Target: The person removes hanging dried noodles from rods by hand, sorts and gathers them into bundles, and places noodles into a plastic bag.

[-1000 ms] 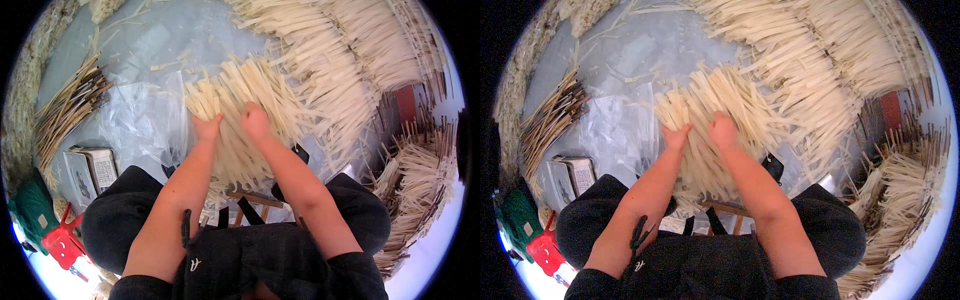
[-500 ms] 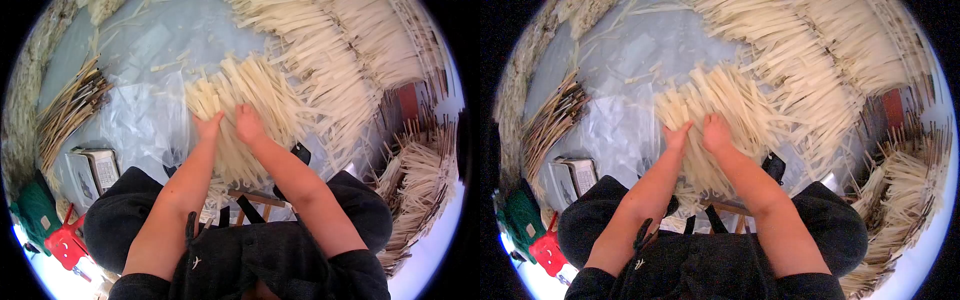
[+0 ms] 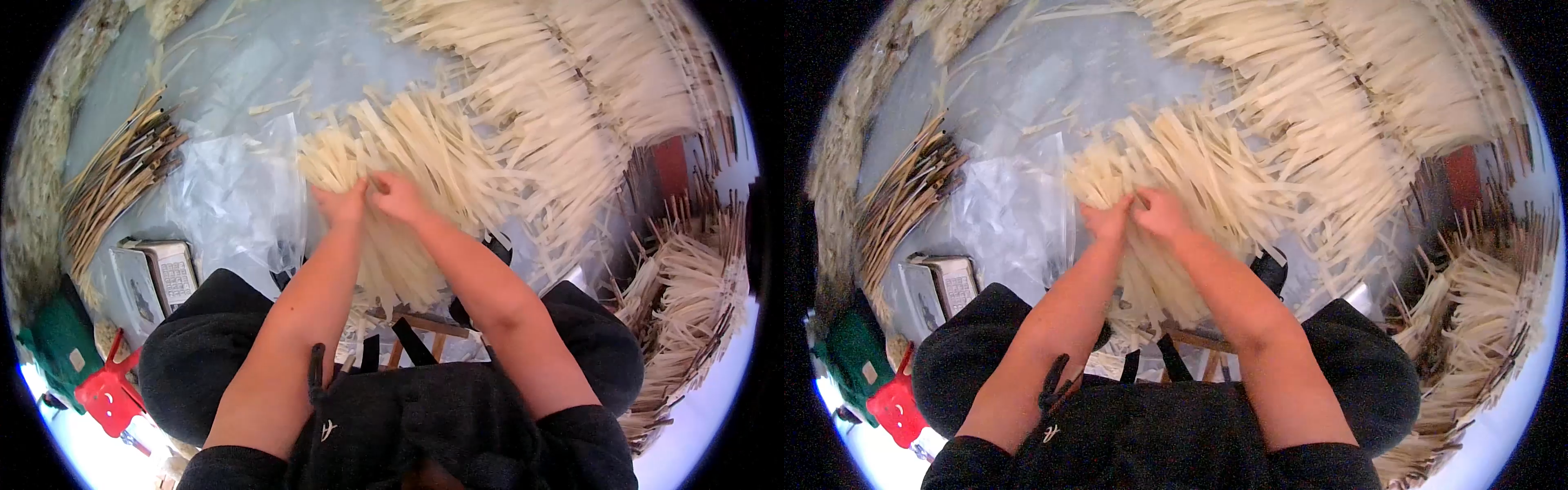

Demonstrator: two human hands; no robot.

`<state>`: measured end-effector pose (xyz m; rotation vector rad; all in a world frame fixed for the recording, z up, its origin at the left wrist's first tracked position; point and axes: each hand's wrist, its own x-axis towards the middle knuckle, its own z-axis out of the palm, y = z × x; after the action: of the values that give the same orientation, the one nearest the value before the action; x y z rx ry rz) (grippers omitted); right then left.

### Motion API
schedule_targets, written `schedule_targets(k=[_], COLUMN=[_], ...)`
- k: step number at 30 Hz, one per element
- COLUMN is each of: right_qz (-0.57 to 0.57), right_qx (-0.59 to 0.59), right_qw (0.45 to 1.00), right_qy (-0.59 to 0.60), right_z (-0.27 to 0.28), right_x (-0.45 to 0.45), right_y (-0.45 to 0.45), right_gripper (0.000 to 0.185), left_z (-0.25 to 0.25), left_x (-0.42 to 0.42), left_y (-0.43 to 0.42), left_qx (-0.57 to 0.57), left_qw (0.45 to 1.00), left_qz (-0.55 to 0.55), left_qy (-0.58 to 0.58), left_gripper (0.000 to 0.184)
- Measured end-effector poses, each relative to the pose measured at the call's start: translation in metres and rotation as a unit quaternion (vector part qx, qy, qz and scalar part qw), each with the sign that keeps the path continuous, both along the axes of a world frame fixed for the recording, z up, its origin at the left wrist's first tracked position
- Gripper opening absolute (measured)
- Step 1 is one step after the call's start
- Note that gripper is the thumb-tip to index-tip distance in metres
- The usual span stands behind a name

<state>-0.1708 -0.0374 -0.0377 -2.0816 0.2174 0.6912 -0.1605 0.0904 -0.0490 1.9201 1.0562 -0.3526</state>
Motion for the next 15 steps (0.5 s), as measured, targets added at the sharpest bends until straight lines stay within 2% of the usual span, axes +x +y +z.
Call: schedule_targets(k=[1,3,4,6,10,12,13,15], right_qz=[0.003,-0.019,-0.02,0.045,0.041,0.073,0.074,0.145], right_qx=[0.001,-0.168,-0.169,-0.244,-0.272,-0.32,-0.322,-0.34], right_qw=[1.0,0.968,0.969,0.968,0.958,0.928,0.928,0.927], right_qy=[0.002,-0.184,-0.182,-0.047,-0.084,-0.176,-0.175,-0.06], right_z=[-0.012,-0.031,-0.019,0.003,-0.008,-0.008,-0.005,0.003], right_x=[-0.002,-0.009,-0.001,0.022,0.039,0.04,0.037,0.027], right_y=[-0.003,-0.013,-0.019,-0.036,-0.066,-0.07,-0.064,-0.041], right_gripper=[0.051,0.054,0.054,0.048,0.049,0.048,0.048,0.046], left_z=[-0.009,-0.021,-0.022,-0.023,-0.014,-0.006,-0.001,-0.003], left_x=[-0.002,-0.007,-0.007,-0.006,-0.004,-0.001,0.0,0.001], left_y=[0.001,0.001,0.001,0.002,0.005,0.004,0.002,-0.001], left_qx=[0.028,0.053,0.049,0.044,0.025,0.007,0.005,-0.001], left_qw=[1.0,0.998,0.998,0.999,1.0,1.0,1.0,0.999], left_qz=[-0.012,-0.027,-0.026,-0.023,-0.015,-0.008,0.0,0.008], left_qy=[-0.001,0.001,-0.002,-0.007,0.001,0.003,0.019,0.031], left_gripper=[0.12,0.12,0.119,0.119,0.119,0.119,0.119,0.118])
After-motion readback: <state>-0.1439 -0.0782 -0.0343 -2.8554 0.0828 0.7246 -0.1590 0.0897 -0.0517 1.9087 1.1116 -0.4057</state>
